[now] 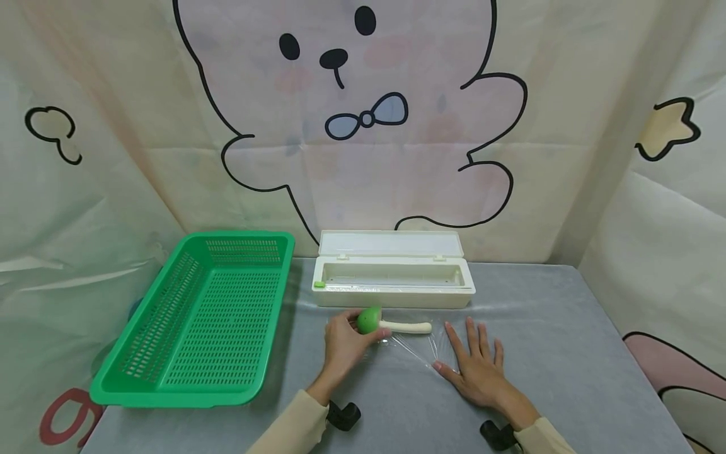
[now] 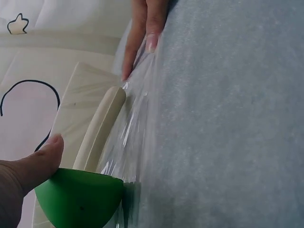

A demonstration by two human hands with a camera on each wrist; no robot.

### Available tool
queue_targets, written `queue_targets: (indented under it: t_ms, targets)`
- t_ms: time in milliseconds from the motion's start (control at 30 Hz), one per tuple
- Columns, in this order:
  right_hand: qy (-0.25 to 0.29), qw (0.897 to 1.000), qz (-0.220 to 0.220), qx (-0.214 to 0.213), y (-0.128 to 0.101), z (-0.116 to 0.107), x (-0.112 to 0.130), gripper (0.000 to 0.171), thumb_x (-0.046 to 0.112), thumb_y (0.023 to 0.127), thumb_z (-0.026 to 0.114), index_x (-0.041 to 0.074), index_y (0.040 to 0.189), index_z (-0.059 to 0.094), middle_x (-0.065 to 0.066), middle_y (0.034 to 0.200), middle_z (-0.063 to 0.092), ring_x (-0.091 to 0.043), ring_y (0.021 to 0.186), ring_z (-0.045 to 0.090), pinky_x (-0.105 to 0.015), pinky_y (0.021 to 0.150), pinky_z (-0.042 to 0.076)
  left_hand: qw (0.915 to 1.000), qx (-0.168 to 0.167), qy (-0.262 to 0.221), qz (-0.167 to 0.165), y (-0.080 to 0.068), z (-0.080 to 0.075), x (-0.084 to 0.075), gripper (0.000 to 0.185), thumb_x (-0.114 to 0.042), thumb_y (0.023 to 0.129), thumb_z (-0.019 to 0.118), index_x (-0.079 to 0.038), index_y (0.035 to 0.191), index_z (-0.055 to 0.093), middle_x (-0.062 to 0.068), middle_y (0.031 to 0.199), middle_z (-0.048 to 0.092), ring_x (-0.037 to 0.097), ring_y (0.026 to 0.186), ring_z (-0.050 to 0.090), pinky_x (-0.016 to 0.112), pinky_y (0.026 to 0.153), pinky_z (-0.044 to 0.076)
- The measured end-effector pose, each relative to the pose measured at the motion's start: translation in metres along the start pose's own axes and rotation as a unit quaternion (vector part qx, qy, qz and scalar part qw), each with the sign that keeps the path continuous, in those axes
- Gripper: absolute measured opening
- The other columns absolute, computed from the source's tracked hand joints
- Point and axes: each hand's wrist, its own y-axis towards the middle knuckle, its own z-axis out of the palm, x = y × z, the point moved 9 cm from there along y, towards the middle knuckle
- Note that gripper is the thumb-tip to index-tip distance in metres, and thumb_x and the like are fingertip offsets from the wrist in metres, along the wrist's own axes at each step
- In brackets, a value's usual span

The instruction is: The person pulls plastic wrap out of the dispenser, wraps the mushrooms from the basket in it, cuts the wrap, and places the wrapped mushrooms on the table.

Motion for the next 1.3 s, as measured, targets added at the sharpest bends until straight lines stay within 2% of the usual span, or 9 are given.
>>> queue_targets:
  t_ms: [167,333,500,667,800,933,1067,1200,1300]
  targets:
    - [0.026,0.999,-0.011,-0.02,-0.002,-0.012,0.012,0.084,0.055,0.097,0.061,0.013,0.161,0.026,-0.036,0.161,0.005,-0.057,0.147,-0.007,-0.076,0.106,-0.011,0.9997,-0.005,0.022,0.008,-0.002,0.001,0.0,0.066,-0.033,0.064,0.098,0.002,0.113,0.072,0.01,0.092,0.074,0.017,0.079,0.065,0.033,0.067,0.05]
    - [0.02,1.0,-0.005,-0.006,-0.001,-0.02,0.018,0.083,0.054,0.097,0.061,0.006,0.158,0.031,-0.038,0.16,0.009,-0.06,0.146,0.0,-0.079,0.105,-0.004,0.9991,-0.01,0.039,0.016,-0.002,0.001,-0.001,0.067,-0.034,0.063,0.098,0.003,0.113,0.073,0.01,0.092,0.074,0.018,0.078,0.063,0.035,0.068,0.048]
    - [0.018,1.0,-0.008,-0.016,0.001,-0.035,0.022,0.073,0.049,0.099,0.061,0.002,0.151,0.043,-0.037,0.156,0.026,-0.059,0.144,0.016,-0.077,0.103,0.011,0.9986,-0.013,0.048,0.017,-0.003,0.001,-0.001,0.067,-0.034,0.063,0.099,0.003,0.112,0.073,0.01,0.089,0.073,0.017,0.074,0.061,0.036,0.067,0.046]
    - [0.015,0.998,-0.033,-0.05,0.0,-0.045,0.026,0.064,0.045,0.097,0.066,0.003,0.143,0.053,-0.033,0.146,0.045,-0.057,0.137,0.033,-0.073,0.099,0.02,0.9982,-0.011,0.057,0.016,-0.001,0.001,-0.001,0.066,-0.035,0.062,0.099,0.002,0.111,0.074,0.007,0.086,0.073,0.013,0.07,0.058,0.035,0.068,0.044]
    - [0.007,0.994,-0.065,-0.09,-0.003,-0.051,0.031,0.063,0.042,0.088,0.078,0.004,0.135,0.06,-0.026,0.136,0.055,-0.049,0.128,0.046,-0.071,0.097,0.024,0.9975,-0.006,0.067,0.02,-0.001,0.001,-0.002,0.067,-0.036,0.062,0.098,0.002,0.112,0.073,0.007,0.086,0.072,0.015,0.071,0.06,0.035,0.068,0.045]
    - [-0.009,0.984,-0.114,-0.139,-0.008,-0.058,0.038,0.063,0.04,0.072,0.09,0.008,0.122,0.069,-0.021,0.125,0.06,-0.041,0.117,0.054,-0.066,0.092,0.028,0.9977,0.0,0.064,0.02,-0.004,-0.004,-0.003,0.074,-0.037,0.063,0.098,0.005,0.117,0.07,0.013,0.099,0.072,0.026,0.089,0.066,0.042,0.078,0.053]
    - [-0.014,0.972,-0.163,-0.17,-0.012,-0.062,0.042,0.056,0.038,0.06,0.096,0.015,0.105,0.073,-0.008,0.109,0.06,-0.032,0.103,0.058,-0.056,0.085,0.03,0.9971,0.011,0.072,0.023,-0.009,-0.015,-0.004,0.08,-0.035,0.062,0.099,0.007,0.122,0.067,0.02,0.111,0.071,0.035,0.104,0.066,0.049,0.086,0.055]
    - [-0.013,0.966,-0.196,-0.169,-0.013,-0.065,0.043,0.049,0.036,0.056,0.097,0.019,0.095,0.073,0.004,0.097,0.057,-0.023,0.093,0.056,-0.048,0.079,0.033,0.9904,0.047,0.122,0.045,-0.014,-0.026,-0.001,0.067,-0.025,0.063,0.099,0.006,0.116,0.069,0.017,0.109,0.071,0.033,0.101,0.065,0.048,0.084,0.055]
    - [-0.016,0.968,-0.205,-0.144,-0.013,-0.064,0.04,0.042,0.032,0.058,0.098,0.021,0.092,0.074,0.009,0.093,0.057,-0.016,0.088,0.054,-0.044,0.076,0.038,0.9741,0.083,0.195,0.08,-0.019,-0.032,0.001,0.053,-0.018,0.062,0.098,0.002,0.105,0.073,0.012,0.099,0.069,0.028,0.093,0.063,0.043,0.08,0.053]
